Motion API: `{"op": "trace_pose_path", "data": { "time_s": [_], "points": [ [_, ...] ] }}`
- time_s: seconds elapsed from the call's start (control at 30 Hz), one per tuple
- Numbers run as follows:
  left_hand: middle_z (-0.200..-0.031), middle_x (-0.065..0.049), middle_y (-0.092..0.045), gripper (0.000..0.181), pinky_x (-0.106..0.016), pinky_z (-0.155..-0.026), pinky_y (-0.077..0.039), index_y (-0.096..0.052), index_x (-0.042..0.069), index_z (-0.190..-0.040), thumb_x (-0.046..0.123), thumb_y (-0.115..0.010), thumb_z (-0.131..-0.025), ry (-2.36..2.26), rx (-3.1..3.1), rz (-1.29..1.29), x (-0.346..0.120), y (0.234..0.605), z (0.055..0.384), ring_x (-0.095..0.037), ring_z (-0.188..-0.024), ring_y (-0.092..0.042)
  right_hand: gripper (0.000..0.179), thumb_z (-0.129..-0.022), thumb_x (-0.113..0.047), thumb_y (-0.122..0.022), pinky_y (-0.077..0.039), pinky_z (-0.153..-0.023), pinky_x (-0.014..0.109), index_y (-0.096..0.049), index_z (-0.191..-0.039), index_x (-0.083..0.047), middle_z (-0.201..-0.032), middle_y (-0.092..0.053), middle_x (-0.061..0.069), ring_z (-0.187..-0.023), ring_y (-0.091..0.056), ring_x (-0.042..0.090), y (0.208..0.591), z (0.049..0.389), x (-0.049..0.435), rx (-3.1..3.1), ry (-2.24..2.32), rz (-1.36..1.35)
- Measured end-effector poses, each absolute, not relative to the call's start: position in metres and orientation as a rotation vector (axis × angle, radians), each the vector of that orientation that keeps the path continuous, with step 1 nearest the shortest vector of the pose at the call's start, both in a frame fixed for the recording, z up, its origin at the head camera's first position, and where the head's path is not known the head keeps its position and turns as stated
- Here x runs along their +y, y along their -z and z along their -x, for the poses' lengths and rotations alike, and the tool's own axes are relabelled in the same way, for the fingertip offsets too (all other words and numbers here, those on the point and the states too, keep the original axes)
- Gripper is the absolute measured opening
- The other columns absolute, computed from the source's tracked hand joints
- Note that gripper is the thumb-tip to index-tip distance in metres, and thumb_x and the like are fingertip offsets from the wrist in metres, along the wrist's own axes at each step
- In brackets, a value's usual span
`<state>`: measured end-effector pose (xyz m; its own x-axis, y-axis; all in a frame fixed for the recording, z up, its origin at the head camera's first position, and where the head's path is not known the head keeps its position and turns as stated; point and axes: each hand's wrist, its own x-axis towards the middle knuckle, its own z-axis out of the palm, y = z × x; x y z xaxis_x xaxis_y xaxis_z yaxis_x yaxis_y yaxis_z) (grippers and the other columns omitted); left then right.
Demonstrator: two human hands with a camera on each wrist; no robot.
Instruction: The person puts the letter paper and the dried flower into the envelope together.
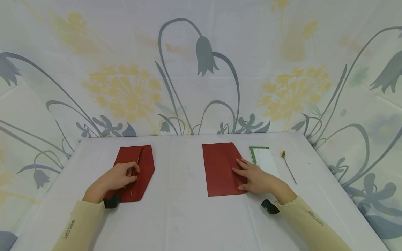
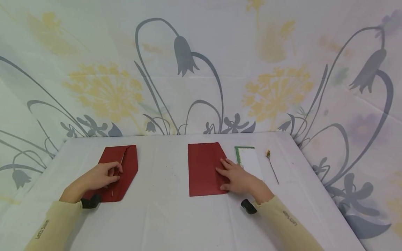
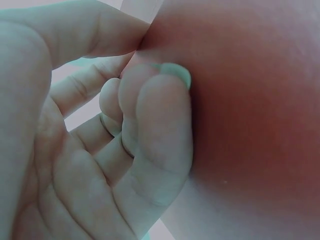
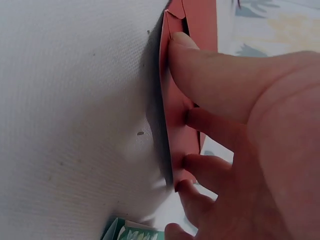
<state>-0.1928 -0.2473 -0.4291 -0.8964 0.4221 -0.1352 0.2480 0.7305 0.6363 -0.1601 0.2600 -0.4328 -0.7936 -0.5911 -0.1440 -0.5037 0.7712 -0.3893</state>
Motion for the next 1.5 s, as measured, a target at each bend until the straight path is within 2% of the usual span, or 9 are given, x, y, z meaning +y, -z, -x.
{"op": "trace_pose_path", "data": {
  "time_s": [0.17, 0.53, 0.8, 1.03, 1.2, 1.3, 1.5],
  "points": [
    [-0.068, -0.003, -0.048, 0.015, -0.032, -0.052, -0.048, -0.057, 0.007, -0.103, 0.004, -0.065, -0.091, -0.916, 2.654, -0.541, -0.246, 0.430, 0.193, -0.015, -0.051, -0.050, 0.068, -0.092, -0.023, -0.069, -0.019, -0.108, 0.069, -0.041, -0.148, 0.004, -0.158, -0.018, 0.032, -0.144, -0.011, 0.053, 0.433, 0.156, 0.260, 2.673, 0.532, 0.824],
    [-0.068, -0.003, -0.050, 0.013, -0.032, -0.053, -0.049, -0.059, 0.006, -0.104, 0.005, -0.065, -0.093, -0.959, 2.627, -0.569, -0.247, 0.423, 0.193, -0.016, -0.052, -0.052, 0.068, -0.094, -0.025, -0.069, -0.022, -0.108, 0.066, -0.040, -0.149, 0.003, -0.159, -0.016, 0.030, -0.145, -0.010, 0.051, 0.435, 0.152, 0.262, 2.675, 0.627, 0.817],
    [-0.068, 0.001, -0.052, 0.010, -0.029, -0.057, -0.046, -0.060, 0.009, -0.103, 0.009, -0.066, -0.094, -1.012, 2.652, -0.709, -0.237, 0.413, 0.194, -0.013, -0.053, -0.053, 0.069, -0.094, -0.029, -0.069, -0.024, -0.109, 0.064, -0.039, -0.150, 0.000, -0.161, -0.013, 0.026, -0.147, -0.006, 0.048, 0.436, 0.153, 0.265, 2.648, 0.669, 0.782],
    [-0.078, 0.003, -0.057, 0.009, -0.029, -0.065, -0.047, -0.062, 0.012, -0.103, 0.012, -0.067, -0.094, -1.049, 2.653, -0.780, -0.214, 0.407, 0.195, -0.015, -0.069, -0.055, 0.070, -0.094, -0.029, -0.069, -0.023, -0.110, 0.064, -0.040, -0.150, 0.000, -0.161, -0.014, 0.026, -0.147, -0.007, 0.048, 0.438, 0.154, 0.266, 2.646, 0.683, 0.783],
    [-0.091, 0.005, -0.062, 0.014, -0.030, -0.076, -0.049, -0.064, 0.010, -0.109, 0.013, -0.066, -0.095, -1.105, 2.648, -0.796, -0.198, 0.409, 0.198, -0.016, -0.087, -0.058, 0.069, -0.093, -0.029, -0.069, -0.023, -0.110, 0.064, -0.040, -0.149, 0.000, -0.161, -0.015, 0.026, -0.146, -0.007, 0.049, 0.437, 0.153, 0.265, 2.646, 0.695, 0.781],
    [-0.096, 0.005, -0.064, 0.019, -0.030, -0.078, -0.050, -0.063, 0.008, -0.113, 0.014, -0.066, -0.096, -1.150, 2.626, -0.806, -0.187, 0.410, 0.200, -0.015, -0.090, -0.060, 0.069, -0.093, -0.029, -0.069, -0.023, -0.110, 0.063, -0.041, -0.149, 0.000, -0.161, -0.015, 0.026, -0.146, -0.008, 0.048, 0.437, 0.152, 0.265, 2.648, 0.696, 0.779],
    [-0.109, -0.008, -0.066, 0.027, -0.039, -0.087, -0.050, -0.058, 0.005, -0.121, 0.009, -0.065, -0.095, -1.229, 2.534, -0.888, -0.162, 0.413, 0.205, -0.020, -0.099, -0.063, 0.069, -0.094, -0.028, -0.069, -0.023, -0.110, 0.063, -0.040, -0.149, 0.001, -0.160, -0.015, 0.027, -0.146, -0.009, 0.049, 0.436, 0.152, 0.266, 2.645, 0.700, 0.797]
  ]
}}
